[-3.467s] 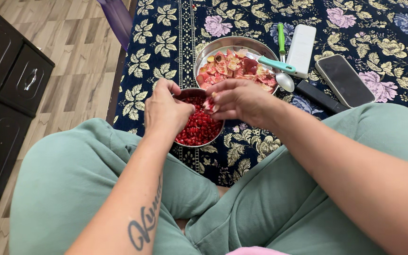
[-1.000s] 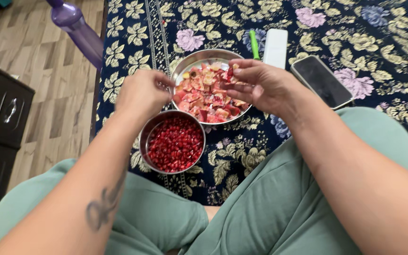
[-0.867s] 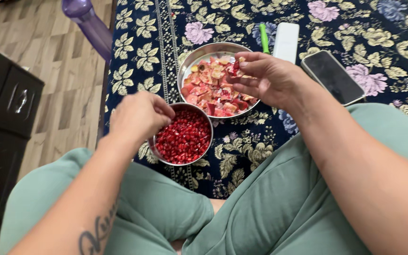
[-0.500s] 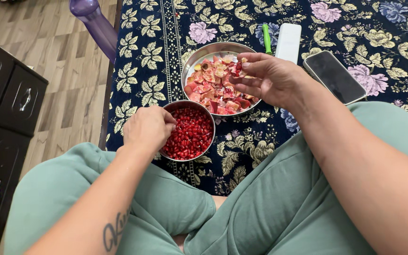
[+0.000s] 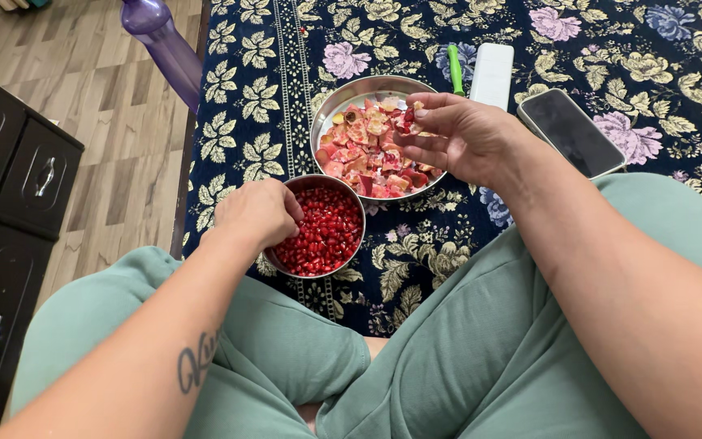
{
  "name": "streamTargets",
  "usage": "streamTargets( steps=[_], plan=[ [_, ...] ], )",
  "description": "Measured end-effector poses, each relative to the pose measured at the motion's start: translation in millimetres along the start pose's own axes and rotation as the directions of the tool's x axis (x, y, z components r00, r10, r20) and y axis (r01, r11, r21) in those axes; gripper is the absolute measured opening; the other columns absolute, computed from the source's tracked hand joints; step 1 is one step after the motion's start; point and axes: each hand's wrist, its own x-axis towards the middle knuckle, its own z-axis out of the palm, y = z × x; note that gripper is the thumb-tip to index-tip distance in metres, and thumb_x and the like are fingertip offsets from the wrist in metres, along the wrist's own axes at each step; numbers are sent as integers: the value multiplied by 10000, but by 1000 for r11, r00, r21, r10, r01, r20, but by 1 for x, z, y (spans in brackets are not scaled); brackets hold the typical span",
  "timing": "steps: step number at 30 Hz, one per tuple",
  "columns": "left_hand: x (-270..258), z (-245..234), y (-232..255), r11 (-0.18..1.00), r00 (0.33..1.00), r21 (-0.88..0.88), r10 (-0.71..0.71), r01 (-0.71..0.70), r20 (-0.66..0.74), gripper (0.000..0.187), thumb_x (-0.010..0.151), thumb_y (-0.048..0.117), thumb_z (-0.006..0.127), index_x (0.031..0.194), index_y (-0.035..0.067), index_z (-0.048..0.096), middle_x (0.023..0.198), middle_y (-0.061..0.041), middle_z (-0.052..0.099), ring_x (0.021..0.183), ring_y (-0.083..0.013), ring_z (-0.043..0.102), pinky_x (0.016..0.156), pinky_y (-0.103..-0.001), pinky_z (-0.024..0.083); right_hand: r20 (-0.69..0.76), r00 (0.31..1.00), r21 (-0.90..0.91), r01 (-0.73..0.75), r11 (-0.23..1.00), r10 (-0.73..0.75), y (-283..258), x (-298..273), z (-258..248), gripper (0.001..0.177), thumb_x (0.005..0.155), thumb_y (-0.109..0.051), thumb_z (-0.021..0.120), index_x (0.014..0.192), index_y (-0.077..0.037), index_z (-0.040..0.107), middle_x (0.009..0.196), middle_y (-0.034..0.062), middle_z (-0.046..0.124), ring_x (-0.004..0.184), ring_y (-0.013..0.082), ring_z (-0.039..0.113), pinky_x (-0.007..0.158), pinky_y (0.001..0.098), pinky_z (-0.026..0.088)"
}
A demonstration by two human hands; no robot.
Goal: The person sits cross-legged on the floor and separates pomegranate arils from the fruit by hand. They place the arils into a small metal bowl and discard the membranes and rind into a larger metal plate. The process continues throughout the clip.
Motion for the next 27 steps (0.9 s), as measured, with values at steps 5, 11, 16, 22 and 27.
streamTargets(
  steps=[5, 11, 16, 22, 27],
  plan=[
    [-2, -2, 4, 999, 999, 41, 1, -2, 41, 190, 725, 320, 901, 902, 300, 835, 1032, -17, 788, 1034, -245, 729, 920, -401, 575, 3, 1000, 2, -5, 1000, 5, 0, 1, 0, 262, 926, -28, 631, 1175, -107, 638, 1173, 135, 677, 1027, 295, 761, 835, 347, 665],
    [-8, 1, -4, 987, 993, -139, 67, -80, -100, 165, 771, 263, 824, 934, 282, 845, 988, -22, 802, 957, -239, 751, 890, -406, 590, 5, 1000, -3, 0, 1000, 0, 1, 3, -3, 258, 926, -32, 634, 1173, -105, 643, 1156, 128, 687, 1018, 298, 766, 832, 345, 664],
    [-14, 5, -10, 973, 974, -198, 73, -117, -213, 247, 815, 238, 782, 1048, 306, 827, 1003, -55, 785, 952, -262, 739, 892, -428, 576, 3, 1000, -9, -1, 1000, 1, 1, 4, -2, 262, 924, -28, 642, 1174, -107, 642, 1149, 134, 686, 1026, 293, 760, 818, 343, 660],
    [-31, -2, -11, 948, 960, -300, 12, -100, -281, 330, 782, 212, 774, 1098, 307, 791, 969, 12, 808, 933, -218, 760, 860, -415, 587, -17, 1000, -18, -2, 1000, 2, 1, 3, 0, 289, 923, -32, 637, 1205, -97, 651, 1161, 126, 687, 1023, 292, 760, 822, 337, 672],
    [-51, 11, 8, 979, 988, -202, 8, -39, -151, 218, 778, 291, 824, 995, 306, 839, 953, 31, 797, 946, -218, 749, 892, -409, 586, 3, 1000, -25, 4, 1000, -4, 1, 2, 0, 297, 934, -34, 635, 1225, -87, 645, 1152, 127, 687, 1025, 282, 754, 820, 334, 669]
  ],
)
